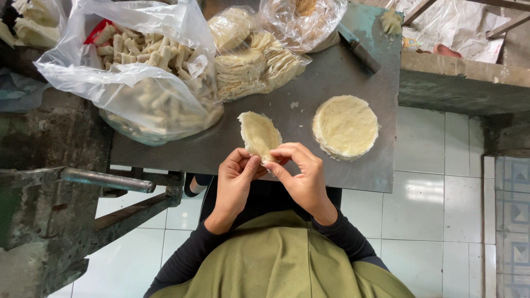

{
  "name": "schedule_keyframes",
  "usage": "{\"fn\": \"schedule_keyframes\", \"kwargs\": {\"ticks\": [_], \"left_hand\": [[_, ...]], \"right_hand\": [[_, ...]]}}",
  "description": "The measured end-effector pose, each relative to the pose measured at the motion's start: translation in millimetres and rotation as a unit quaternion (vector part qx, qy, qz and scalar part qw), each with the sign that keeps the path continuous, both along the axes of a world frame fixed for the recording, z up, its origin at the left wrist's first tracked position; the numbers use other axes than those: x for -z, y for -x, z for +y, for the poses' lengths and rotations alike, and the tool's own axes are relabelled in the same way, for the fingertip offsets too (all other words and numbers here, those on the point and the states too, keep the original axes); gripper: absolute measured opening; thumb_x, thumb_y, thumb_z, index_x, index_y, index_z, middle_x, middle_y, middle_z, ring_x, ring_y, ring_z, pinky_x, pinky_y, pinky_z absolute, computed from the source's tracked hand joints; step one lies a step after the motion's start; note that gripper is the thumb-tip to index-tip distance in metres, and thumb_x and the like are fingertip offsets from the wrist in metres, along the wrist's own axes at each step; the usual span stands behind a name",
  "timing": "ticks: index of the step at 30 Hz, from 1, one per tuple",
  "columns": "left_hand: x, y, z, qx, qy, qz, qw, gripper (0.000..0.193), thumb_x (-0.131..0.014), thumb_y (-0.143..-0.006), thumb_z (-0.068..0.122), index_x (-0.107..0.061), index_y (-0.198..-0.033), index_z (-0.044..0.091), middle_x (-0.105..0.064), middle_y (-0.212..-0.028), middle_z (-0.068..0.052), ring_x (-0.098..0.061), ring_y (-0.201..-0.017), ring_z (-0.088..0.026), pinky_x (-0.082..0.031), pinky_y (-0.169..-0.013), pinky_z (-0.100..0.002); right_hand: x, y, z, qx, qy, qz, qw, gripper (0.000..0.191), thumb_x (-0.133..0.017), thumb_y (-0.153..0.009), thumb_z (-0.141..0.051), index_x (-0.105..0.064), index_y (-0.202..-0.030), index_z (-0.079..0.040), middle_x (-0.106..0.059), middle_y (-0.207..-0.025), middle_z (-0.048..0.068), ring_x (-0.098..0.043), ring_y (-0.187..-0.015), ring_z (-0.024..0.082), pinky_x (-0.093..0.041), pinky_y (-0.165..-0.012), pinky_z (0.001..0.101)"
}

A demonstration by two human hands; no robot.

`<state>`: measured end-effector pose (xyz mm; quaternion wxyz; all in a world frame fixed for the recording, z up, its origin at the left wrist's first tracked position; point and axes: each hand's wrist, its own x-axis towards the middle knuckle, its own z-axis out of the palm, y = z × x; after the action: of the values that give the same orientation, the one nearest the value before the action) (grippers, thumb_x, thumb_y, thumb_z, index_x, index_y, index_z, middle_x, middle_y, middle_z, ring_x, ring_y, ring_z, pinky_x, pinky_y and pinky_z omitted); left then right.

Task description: The person stretches thin pieces of dough by hand and lays them over round dough bases on a metal table, building up layered rounds. They then use a knife to cut the stacked dough rounds into pieces on the table.

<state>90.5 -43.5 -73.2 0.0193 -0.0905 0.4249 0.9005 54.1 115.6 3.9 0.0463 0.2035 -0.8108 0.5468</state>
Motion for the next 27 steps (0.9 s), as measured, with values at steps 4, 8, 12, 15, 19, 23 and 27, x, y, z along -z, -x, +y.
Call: {"fn": "schedule_keyframes", "kwargs": {"ticks": [4, 8, 12, 15, 19, 23, 27], "left_hand": [[-0.8, 0.1, 3.9, 0.02, 0.036, 0.012, 0.999, 0.012, -0.065, -0.103, 0.007, -0.066, -0.104, -0.004, -0.074, -0.1, -0.008, -0.072, -0.093, -0.013, -0.062, -0.09, -0.032], [-10.4, -0.4, 9.1, 0.012, 0.099, 0.035, 0.994, 0.012, -0.068, -0.1, 0.006, -0.071, -0.106, -0.005, -0.076, -0.1, -0.006, -0.07, -0.093, -0.008, -0.058, -0.086, -0.025], [-26.3, -1.4, 11.8, -0.016, 0.231, 0.054, 0.971, 0.011, -0.072, -0.097, 0.004, -0.073, -0.105, -0.003, -0.076, -0.092, -0.004, -0.068, -0.085, -0.005, -0.056, -0.076, -0.023], [-38.7, -2.4, 11.4, -0.042, 0.341, 0.071, 0.936, 0.011, -0.074, -0.096, 0.004, -0.074, -0.104, -0.003, -0.076, -0.085, -0.004, -0.066, -0.076, -0.006, -0.055, -0.067, -0.024], [-51.0, -2.3, 12.2, -0.07, 0.464, 0.14, 0.872, 0.011, -0.076, -0.093, 0.005, -0.071, -0.1, -0.002, -0.075, -0.087, -0.009, -0.074, -0.074, -0.011, -0.058, -0.066, -0.025], [-58.4, -1.3, 10.7, -0.051, 0.471, 0.138, 0.87, 0.013, -0.077, -0.092, 0.006, -0.071, -0.099, -0.003, -0.075, -0.085, -0.01, -0.075, -0.073, -0.015, -0.058, -0.065, -0.026], [-62.6, -0.2, 9.7, -0.012, 0.409, 0.112, 0.905, 0.012, -0.073, -0.094, 0.006, -0.07, -0.103, -0.003, -0.075, -0.086, -0.01, -0.075, -0.075, -0.015, -0.059, -0.068, -0.025]], "right_hand": [[-2.3, -2.6, 5.6, 0.003, 0.003, -0.012, 1.0, 0.025, -0.085, -0.085, -0.008, -0.073, -0.106, -0.001, -0.073, -0.101, 0.009, -0.07, -0.085, 0.015, -0.058, -0.078, 0.0279], [-4.6, -4.3, 9.0, 0.011, 0.007, -0.01, 1.0, 0.021, -0.081, -0.088, -0.007, -0.073, -0.107, -0.001, -0.073, -0.101, 0.009, -0.071, -0.085, 0.015, -0.058, -0.078, 0.028], [-9.5, -1.0, 13.8, 0.007, -0.001, -0.018, 1.0, 0.011, -0.076, -0.094, -0.005, -0.075, -0.105, -0.001, -0.076, -0.096, 0.008, -0.073, -0.085, 0.015, -0.057, -0.076, 0.0267], [-14.5, 0.5, 16.1, 0.0, -0.013, -0.016, 1.0, 0.012, -0.077, -0.092, -0.006, -0.075, -0.103, -0.001, -0.076, -0.095, 0.009, -0.073, -0.082, 0.016, -0.057, -0.073, 0.0262], [-18.4, -3.2, 19.0, -0.004, -0.054, -0.004, 0.999, 0.013, -0.076, -0.092, -0.008, -0.074, -0.102, -0.001, -0.076, -0.096, 0.009, -0.072, -0.078, 0.016, -0.055, -0.068, 0.026], [-11.4, -3.7, 20.2, 0.01, -0.052, -0.035, 0.998, 0.008, -0.069, -0.097, -0.006, -0.072, -0.101, 0.0, -0.075, -0.094, 0.008, -0.071, -0.076, 0.014, -0.054, -0.064, 0.0255], [0.5, 2.0, 23.4, -0.003, 0.029, -0.117, 0.993, 0.008, -0.066, -0.101, -0.007, -0.07, -0.101, 0.0, -0.073, -0.09, 0.005, -0.066, -0.078, 0.01, -0.054, -0.071, 0.0251]]}}
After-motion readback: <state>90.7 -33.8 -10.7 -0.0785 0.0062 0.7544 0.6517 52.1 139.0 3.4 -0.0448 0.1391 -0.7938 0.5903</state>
